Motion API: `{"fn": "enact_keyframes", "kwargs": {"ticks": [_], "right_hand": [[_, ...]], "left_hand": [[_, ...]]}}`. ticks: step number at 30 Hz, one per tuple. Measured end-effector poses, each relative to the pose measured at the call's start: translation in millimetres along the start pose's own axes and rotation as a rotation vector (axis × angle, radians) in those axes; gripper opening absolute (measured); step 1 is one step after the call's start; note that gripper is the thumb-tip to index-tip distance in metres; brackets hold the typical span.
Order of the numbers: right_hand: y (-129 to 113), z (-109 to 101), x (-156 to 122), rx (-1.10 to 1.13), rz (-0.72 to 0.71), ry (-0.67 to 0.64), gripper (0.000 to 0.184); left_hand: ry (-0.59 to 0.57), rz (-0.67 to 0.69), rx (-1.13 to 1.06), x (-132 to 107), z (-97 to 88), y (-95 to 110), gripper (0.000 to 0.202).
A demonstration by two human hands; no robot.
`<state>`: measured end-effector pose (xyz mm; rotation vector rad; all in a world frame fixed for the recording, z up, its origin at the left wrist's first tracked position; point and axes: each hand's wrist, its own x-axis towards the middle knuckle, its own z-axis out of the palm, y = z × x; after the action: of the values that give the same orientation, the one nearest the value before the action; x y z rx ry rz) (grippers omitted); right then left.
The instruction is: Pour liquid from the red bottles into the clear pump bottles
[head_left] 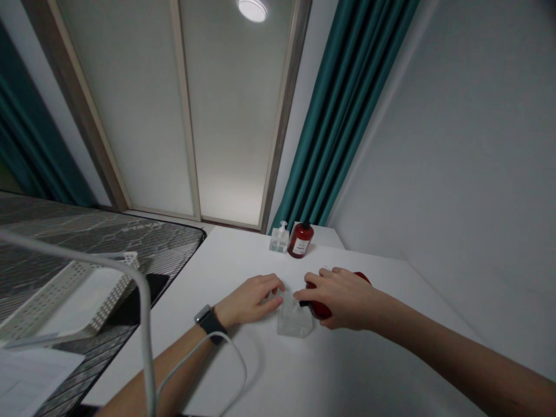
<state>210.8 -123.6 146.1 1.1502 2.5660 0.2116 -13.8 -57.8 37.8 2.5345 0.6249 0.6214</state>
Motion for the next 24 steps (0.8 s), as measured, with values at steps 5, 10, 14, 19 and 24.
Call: {"fn": "enact_keyframes", "kwargs": {"ticks": [5,10,14,19,24], "right_hand": [[0.2,-1.0,0.3,0.001,0.006,0.0,0.044],[0.3,0.0,0.3,-0.012,-0.006,0.012,0.043],[0.7,1.2,0.5,-0.026,-0.013,0.014,0.045],[0.6,0.7,1.1,-0.037,-0.023,0.016,0.043],[0.3,0.8,1.2,-0.032,-0.018,0.011,0.046]], "left_hand": [[-0.002,0.003,0.0,0.0,-1.0,0.8,0.016],[0.004,0.01,-0.006,0.2,-0.5,0.0,0.018],[0.002,0.013,-0.008,0.4,-0.2,-0.3,0.02],[0.0,0.003,-0.005,0.5,-0.2,0.4,0.018],[0.016,0.025,-0.013,0.3,1.2,-1.7,0.022]]}}
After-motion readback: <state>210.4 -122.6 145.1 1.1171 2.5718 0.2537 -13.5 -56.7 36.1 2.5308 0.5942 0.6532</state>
